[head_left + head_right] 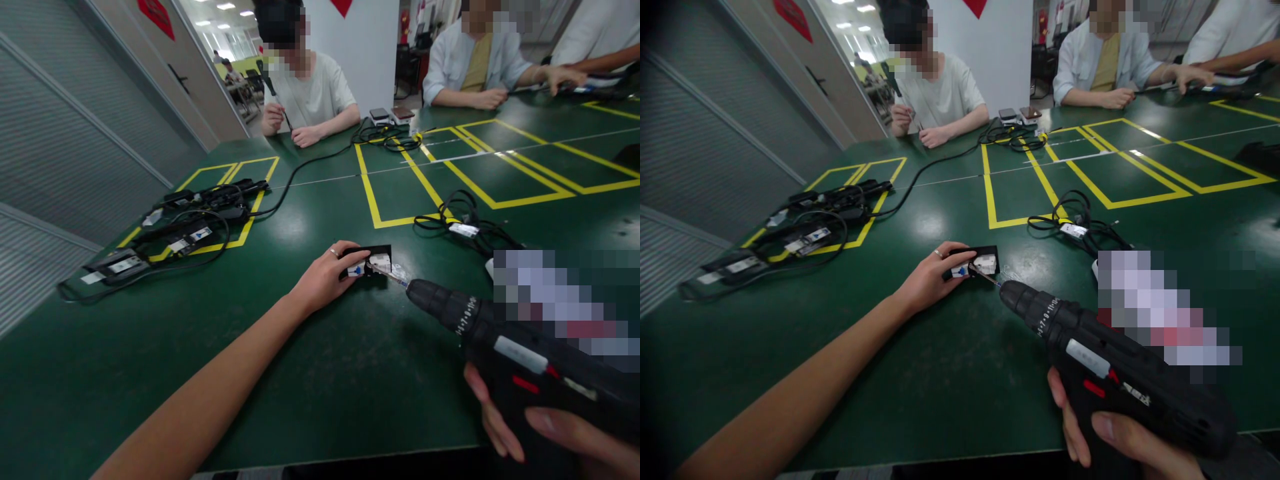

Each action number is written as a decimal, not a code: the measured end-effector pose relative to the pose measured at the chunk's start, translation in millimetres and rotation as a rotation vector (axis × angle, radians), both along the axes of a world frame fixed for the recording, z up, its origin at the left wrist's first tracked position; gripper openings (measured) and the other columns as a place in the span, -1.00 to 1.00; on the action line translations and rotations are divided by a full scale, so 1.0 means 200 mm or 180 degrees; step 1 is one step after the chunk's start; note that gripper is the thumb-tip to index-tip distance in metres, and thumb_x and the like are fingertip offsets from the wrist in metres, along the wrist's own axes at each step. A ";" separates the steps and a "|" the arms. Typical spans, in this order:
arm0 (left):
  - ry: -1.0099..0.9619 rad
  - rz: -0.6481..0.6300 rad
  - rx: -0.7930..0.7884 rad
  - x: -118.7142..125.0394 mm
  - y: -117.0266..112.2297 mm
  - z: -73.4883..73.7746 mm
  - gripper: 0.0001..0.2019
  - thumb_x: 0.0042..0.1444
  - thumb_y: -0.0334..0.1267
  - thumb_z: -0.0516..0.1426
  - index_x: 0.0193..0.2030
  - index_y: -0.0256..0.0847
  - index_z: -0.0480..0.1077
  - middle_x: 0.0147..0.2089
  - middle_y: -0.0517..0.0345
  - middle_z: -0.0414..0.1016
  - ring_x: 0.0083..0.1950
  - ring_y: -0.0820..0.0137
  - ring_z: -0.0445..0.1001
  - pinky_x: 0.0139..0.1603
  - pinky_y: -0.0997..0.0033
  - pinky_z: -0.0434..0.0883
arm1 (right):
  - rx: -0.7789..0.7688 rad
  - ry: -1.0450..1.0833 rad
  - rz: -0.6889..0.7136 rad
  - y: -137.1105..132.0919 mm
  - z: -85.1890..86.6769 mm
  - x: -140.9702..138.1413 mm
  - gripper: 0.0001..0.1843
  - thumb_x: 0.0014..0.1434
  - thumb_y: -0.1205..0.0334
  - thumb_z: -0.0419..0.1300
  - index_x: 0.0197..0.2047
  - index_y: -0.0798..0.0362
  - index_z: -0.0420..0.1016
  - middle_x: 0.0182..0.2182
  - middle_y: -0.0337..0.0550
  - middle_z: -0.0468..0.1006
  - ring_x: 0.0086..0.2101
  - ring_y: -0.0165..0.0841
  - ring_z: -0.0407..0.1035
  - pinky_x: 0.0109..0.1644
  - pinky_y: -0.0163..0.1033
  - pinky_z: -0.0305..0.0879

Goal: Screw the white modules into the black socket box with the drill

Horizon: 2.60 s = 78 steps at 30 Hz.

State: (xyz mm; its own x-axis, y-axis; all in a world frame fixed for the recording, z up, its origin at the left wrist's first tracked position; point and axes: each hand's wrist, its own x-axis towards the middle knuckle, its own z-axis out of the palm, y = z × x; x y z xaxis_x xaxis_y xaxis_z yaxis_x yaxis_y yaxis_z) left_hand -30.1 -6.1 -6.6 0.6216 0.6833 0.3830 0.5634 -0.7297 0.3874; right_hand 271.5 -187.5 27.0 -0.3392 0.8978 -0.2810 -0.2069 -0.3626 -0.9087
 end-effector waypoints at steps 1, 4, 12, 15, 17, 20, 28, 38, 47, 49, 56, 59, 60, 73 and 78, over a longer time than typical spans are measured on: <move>0.0001 0.0009 -0.0004 0.00 0.00 0.00 -0.54 0.16 -0.41 0.09 0.20 -0.07 0.22 0.15 -0.02 0.24 0.15 0.25 0.30 0.13 0.10 0.39 | 0.0001 0.0007 -0.0014 0.00 0.00 0.00 -0.65 0.06 -0.03 0.16 -0.20 0.04 0.49 -0.58 -0.10 0.54 -0.57 -0.23 0.38 -0.46 -0.15 0.23; 0.0010 0.0017 -0.0017 0.00 0.00 0.00 -0.55 0.16 -0.40 0.08 0.20 -0.08 0.22 0.15 -0.01 0.24 0.15 0.25 0.30 0.14 0.10 0.39 | 0.0042 0.0075 -0.0061 0.00 -0.01 0.00 -0.66 0.07 -0.02 0.16 -0.16 0.00 0.47 -0.54 -0.12 0.55 -0.58 -0.24 0.39 -0.47 -0.15 0.24; 0.0020 -0.0010 0.0006 0.00 0.00 0.02 -0.54 0.16 -0.40 0.10 0.20 -0.07 0.22 0.14 -0.02 0.24 0.13 0.25 0.31 0.11 0.10 0.40 | -0.0012 -0.0015 -0.0042 0.00 0.00 -0.01 -0.63 0.03 -0.06 0.16 -0.24 0.04 0.51 -0.59 -0.09 0.53 -0.59 -0.24 0.34 -0.47 -0.13 0.21; 0.0055 0.0007 0.0015 0.00 0.00 0.02 -0.55 0.16 -0.40 0.09 0.20 -0.08 0.23 0.14 -0.02 0.24 0.14 0.26 0.31 0.12 0.13 0.40 | 0.0019 -0.0009 -0.0047 0.00 -0.01 0.00 -0.63 0.03 -0.07 0.15 -0.23 0.04 0.50 -0.60 -0.09 0.53 -0.59 -0.23 0.35 -0.47 -0.13 0.20; 0.0063 0.0009 0.0019 0.00 0.00 0.02 -0.56 0.17 -0.39 0.09 0.20 -0.09 0.23 0.15 -0.02 0.24 0.14 0.26 0.30 0.12 0.13 0.40 | -0.0007 -0.0047 0.0012 -0.01 -0.01 0.00 -0.63 0.04 -0.06 0.14 -0.23 0.04 0.50 -0.60 -0.09 0.53 -0.58 -0.23 0.35 -0.45 -0.13 0.20; 0.0040 0.0001 0.0029 0.01 0.00 0.01 -0.57 0.18 -0.37 0.09 0.20 -0.09 0.23 0.14 -0.03 0.25 0.14 0.25 0.31 0.11 0.11 0.41 | 0.0005 -0.0127 0.0033 0.00 0.00 0.00 -0.61 0.03 -0.07 0.13 -0.23 0.04 0.50 -0.61 -0.10 0.53 -0.59 -0.23 0.35 -0.46 -0.13 0.19; 0.0034 0.0018 0.0031 0.01 0.00 0.01 -0.56 0.16 -0.39 0.09 0.20 -0.08 0.23 0.14 -0.02 0.25 0.13 0.25 0.31 0.12 0.10 0.40 | 0.0057 -0.0075 -0.0008 0.02 0.00 -0.02 -0.62 0.04 -0.05 0.13 -0.23 0.07 0.51 -0.61 -0.10 0.52 -0.59 -0.23 0.36 -0.45 -0.12 0.24; 0.0019 0.0009 0.0003 0.00 0.00 0.01 -0.55 0.16 -0.39 0.10 0.20 -0.09 0.23 0.14 -0.02 0.24 0.15 0.25 0.30 0.13 0.10 0.39 | 0.0094 -0.0041 -0.0032 0.01 -0.01 -0.02 -0.61 0.02 -0.07 0.14 -0.23 0.07 0.49 -0.59 -0.12 0.52 -0.60 -0.27 0.35 -0.47 -0.15 0.25; 0.0111 0.0050 -0.0010 0.00 0.00 0.01 -0.55 0.17 -0.38 0.10 0.20 -0.09 0.22 0.15 0.01 0.23 0.16 0.28 0.28 0.16 0.17 0.37 | 0.0320 -0.0106 0.0071 0.10 0.07 -0.12 -0.48 -0.15 -0.15 0.25 -0.20 0.05 0.44 -0.55 -0.16 0.48 -0.59 -0.24 0.38 -0.45 -0.14 0.34; 0.0115 0.0057 -0.0027 0.00 0.00 0.00 -0.56 0.17 -0.37 0.10 0.20 -0.09 0.22 0.15 0.01 0.23 0.15 0.29 0.29 0.15 0.17 0.37 | 0.0312 -0.0113 0.0059 0.09 0.06 -0.10 -0.49 -0.14 -0.14 0.25 -0.20 0.05 0.44 -0.57 -0.17 0.47 -0.60 -0.24 0.38 -0.46 -0.14 0.33; 0.0063 0.0030 -0.0040 0.00 0.00 0.01 -0.55 0.16 -0.39 0.10 0.20 -0.08 0.22 0.15 -0.01 0.23 0.15 0.25 0.30 0.14 0.10 0.38 | 0.0163 -0.0136 0.0098 0.00 -0.04 0.01 -0.56 0.04 -0.08 0.08 -0.20 0.10 0.49 -0.61 -0.12 0.50 -0.59 -0.25 0.35 -0.45 -0.17 0.25; 0.0098 0.0059 -0.0050 0.00 0.00 0.01 -0.55 0.17 -0.38 0.10 0.20 -0.08 0.22 0.15 0.00 0.23 0.15 0.27 0.30 0.15 0.13 0.38 | 0.0151 -0.0138 0.0072 0.00 -0.05 0.02 -0.57 0.04 -0.06 0.09 -0.21 0.09 0.51 -0.60 -0.11 0.52 -0.59 -0.25 0.35 -0.45 -0.17 0.24; 0.0096 0.0057 -0.0043 0.00 0.00 0.01 -0.55 0.17 -0.38 0.10 0.20 -0.08 0.22 0.15 0.00 0.23 0.15 0.27 0.30 0.14 0.13 0.38 | 0.0133 -0.0132 0.0074 0.00 -0.05 0.02 -0.58 0.04 -0.06 0.09 -0.21 0.09 0.51 -0.60 -0.10 0.52 -0.58 -0.25 0.36 -0.44 -0.17 0.25; 0.0101 0.0044 -0.0033 0.00 -0.01 0.02 -0.56 0.16 -0.38 0.11 0.20 -0.09 0.23 0.15 0.00 0.23 0.15 0.27 0.29 0.15 0.13 0.37 | 0.0158 -0.0129 -0.0003 -0.01 -0.04 0.01 -0.57 0.00 -0.07 0.11 -0.23 0.09 0.52 -0.62 -0.09 0.52 -0.61 -0.21 0.36 -0.47 -0.14 0.24; 0.0077 0.0040 -0.0029 0.00 0.00 0.01 -0.55 0.16 -0.38 0.11 0.20 -0.08 0.22 0.15 -0.01 0.23 0.14 0.26 0.30 0.14 0.11 0.38 | 0.0158 -0.0076 0.0000 0.00 -0.05 0.00 -0.60 -0.01 -0.05 0.14 -0.23 0.07 0.52 -0.60 -0.11 0.53 -0.61 -0.23 0.36 -0.48 -0.15 0.25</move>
State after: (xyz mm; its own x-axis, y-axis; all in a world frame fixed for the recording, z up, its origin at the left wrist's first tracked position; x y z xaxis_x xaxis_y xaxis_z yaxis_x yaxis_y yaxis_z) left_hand -29.6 -6.8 -4.6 0.6220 0.6945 0.3616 0.5818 -0.7190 0.3802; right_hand 272.0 -186.5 16.6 -0.3330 0.9108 -0.2442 -0.1849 -0.3170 -0.9302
